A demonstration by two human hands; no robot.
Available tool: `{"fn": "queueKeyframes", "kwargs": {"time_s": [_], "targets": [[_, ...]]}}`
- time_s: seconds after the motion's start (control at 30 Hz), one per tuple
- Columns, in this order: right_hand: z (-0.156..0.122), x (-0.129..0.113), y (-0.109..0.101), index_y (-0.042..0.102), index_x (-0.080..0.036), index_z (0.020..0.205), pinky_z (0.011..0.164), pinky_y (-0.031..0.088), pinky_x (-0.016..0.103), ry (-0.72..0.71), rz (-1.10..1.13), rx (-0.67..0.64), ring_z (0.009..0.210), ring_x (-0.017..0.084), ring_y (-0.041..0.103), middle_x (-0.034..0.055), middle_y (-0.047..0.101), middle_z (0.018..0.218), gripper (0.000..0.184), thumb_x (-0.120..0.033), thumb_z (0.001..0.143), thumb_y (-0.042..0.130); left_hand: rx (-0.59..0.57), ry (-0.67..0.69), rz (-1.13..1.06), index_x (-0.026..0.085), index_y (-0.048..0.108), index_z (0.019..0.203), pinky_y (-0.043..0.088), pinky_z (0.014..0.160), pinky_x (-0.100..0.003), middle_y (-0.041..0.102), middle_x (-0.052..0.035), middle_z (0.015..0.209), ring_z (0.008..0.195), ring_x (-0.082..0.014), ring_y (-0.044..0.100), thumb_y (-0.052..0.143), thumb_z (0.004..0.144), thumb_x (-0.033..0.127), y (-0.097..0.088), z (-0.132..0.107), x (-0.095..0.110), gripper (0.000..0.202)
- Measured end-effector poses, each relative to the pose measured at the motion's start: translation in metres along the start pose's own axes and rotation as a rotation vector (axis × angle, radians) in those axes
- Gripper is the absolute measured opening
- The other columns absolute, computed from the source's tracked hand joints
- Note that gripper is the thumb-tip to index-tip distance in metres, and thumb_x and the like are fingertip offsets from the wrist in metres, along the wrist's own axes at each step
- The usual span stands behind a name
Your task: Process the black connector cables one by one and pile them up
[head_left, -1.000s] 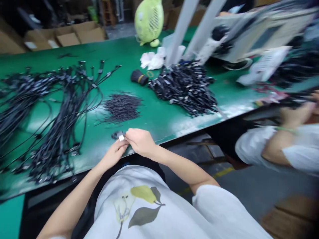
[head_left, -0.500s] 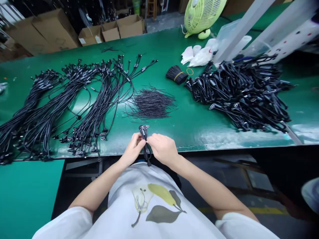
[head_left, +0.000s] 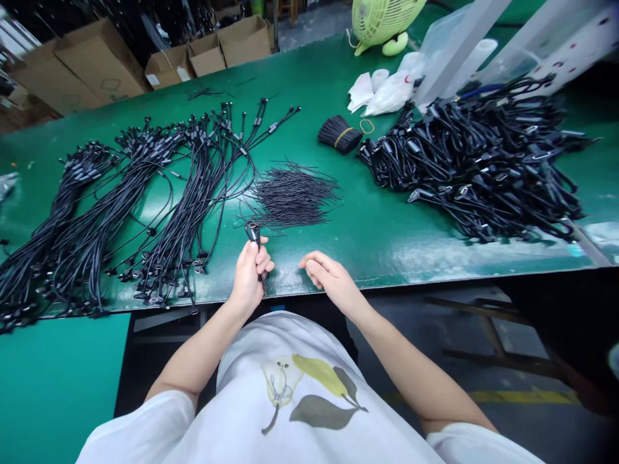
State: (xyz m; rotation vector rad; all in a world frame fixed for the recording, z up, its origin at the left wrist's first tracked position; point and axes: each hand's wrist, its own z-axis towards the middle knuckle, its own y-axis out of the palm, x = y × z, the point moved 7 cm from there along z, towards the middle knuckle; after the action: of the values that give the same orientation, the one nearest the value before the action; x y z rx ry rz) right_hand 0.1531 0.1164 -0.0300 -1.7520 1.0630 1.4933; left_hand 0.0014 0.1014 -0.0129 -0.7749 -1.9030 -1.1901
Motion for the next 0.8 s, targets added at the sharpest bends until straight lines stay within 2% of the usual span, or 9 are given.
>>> {"fn": "queueKeyframes", "kwargs": {"time_s": [0.07,0.13,0.2,0.3,0.37,0.47,0.67,0.73,0.8], "targets": [[-0.003,-0.010,0.002,0.056,-0.019,0.113,0.065,0.049,0.025,-0.137,-0.167,0.096,0.076,0.013,0.056,0.0048,0.056,0.094,0.030,-0.039,0.092,0.049,-0.042,-0.039,-0.036,0.016,0.060,0.092,0.038,0.052,-0.019,0.034,0.0090,0.057,0.045,-0.0040,0.032,0.065,0.085,0.036,0.009,0.003,-0.006,0.022],[-0.004,-0.016,0.014,0.044,-0.021,0.133,0.079,0.054,0.034,-0.253,-0.310,0.111,0.100,0.019,0.058,0.0125,0.050,0.124,0.048,-0.039,0.090,0.054,-0.096,-0.062,-0.048,0.018,0.060,0.095,0.046,0.067,-0.021,0.049,0.0052,0.068,0.060,-0.0064,0.049,0.071,0.080,0.032,0.019,0.003,-0.014,0.024],[-0.002,-0.017,0.023,0.030,-0.021,0.145,0.087,0.053,0.040,-0.327,-0.486,0.139,0.113,0.024,0.055,0.0164,0.041,0.136,0.060,-0.038,0.092,0.052,-0.126,-0.064,-0.019,0.020,0.060,0.098,0.047,0.083,-0.024,0.060,0.0003,0.090,0.087,-0.0108,0.059,0.076,0.074,0.030,0.024,0.004,-0.022,0.030],[0.002,-0.008,0.021,0.030,-0.017,0.147,0.084,0.053,0.037,-0.354,-0.803,0.160,0.108,0.024,0.059,0.0166,0.050,0.127,0.051,-0.030,0.098,0.038,-0.202,-0.104,0.154,0.021,0.059,0.111,0.042,0.100,-0.032,0.060,-0.0062,0.121,0.116,-0.0192,0.055,0.074,0.075,0.036,0.022,0.006,-0.031,0.041],[0.007,-0.002,0.000,0.041,-0.014,0.142,0.078,0.051,0.030,-0.338,-1.003,0.189,0.094,0.021,0.062,0.0138,0.059,0.109,0.044,-0.027,0.100,0.032,-0.243,-0.104,0.363,0.022,0.055,0.123,0.039,0.106,-0.038,0.052,-0.0095,0.137,0.127,-0.0238,0.049,0.070,0.079,0.041,0.014,0.007,-0.031,0.051],[0.012,-0.006,-0.075,0.053,-0.014,0.133,0.076,0.047,0.028,-0.291,-1.200,0.378,0.083,0.019,0.060,0.0108,0.062,0.093,0.041,-0.025,0.102,0.029,-0.227,-0.009,0.704,0.021,0.049,0.132,0.034,0.111,-0.042,0.049,-0.0127,0.142,0.129,-0.0247,0.049,0.065,0.082,0.045,-0.011,0.005,-0.016,0.058],[-0.011,-0.060,-0.305,0.040,-0.004,0.142,0.088,0.039,0.032,-0.035,-1.340,1.076,0.103,0.021,0.053,0.0196,0.054,0.117,0.048,-0.026,0.103,0.025,-0.153,-0.070,0.943,0.018,0.054,0.127,0.039,0.108,-0.047,0.065,-0.0127,0.121,0.115,-0.0263,0.060,0.056,0.084,0.055,-0.070,0.007,0.002,0.057],[-0.013,-0.067,-0.350,0.040,-0.001,0.142,0.088,0.036,0.034,0.085,-1.388,1.114,0.106,0.020,0.050,0.0219,0.052,0.119,0.053,-0.032,0.102,0.026,-0.194,-0.089,0.984,0.018,0.056,0.123,0.041,0.107,-0.047,0.066,-0.0124,0.120,0.115,-0.0267,0.061,0.054,0.084,0.057,-0.074,0.005,0.000,0.055],[-0.010,-0.067,-0.366,0.048,-0.003,0.137,0.087,0.035,0.038,0.137,-1.401,1.059,0.106,0.022,0.050,0.0228,0.054,0.117,0.053,-0.037,0.098,0.036,-0.241,-0.088,1.040,0.019,0.059,0.121,0.044,0.104,-0.046,0.068,-0.0117,0.117,0.113,-0.0269,0.062,0.052,0.085,0.056,-0.069,-0.002,-0.001,0.052]]}}
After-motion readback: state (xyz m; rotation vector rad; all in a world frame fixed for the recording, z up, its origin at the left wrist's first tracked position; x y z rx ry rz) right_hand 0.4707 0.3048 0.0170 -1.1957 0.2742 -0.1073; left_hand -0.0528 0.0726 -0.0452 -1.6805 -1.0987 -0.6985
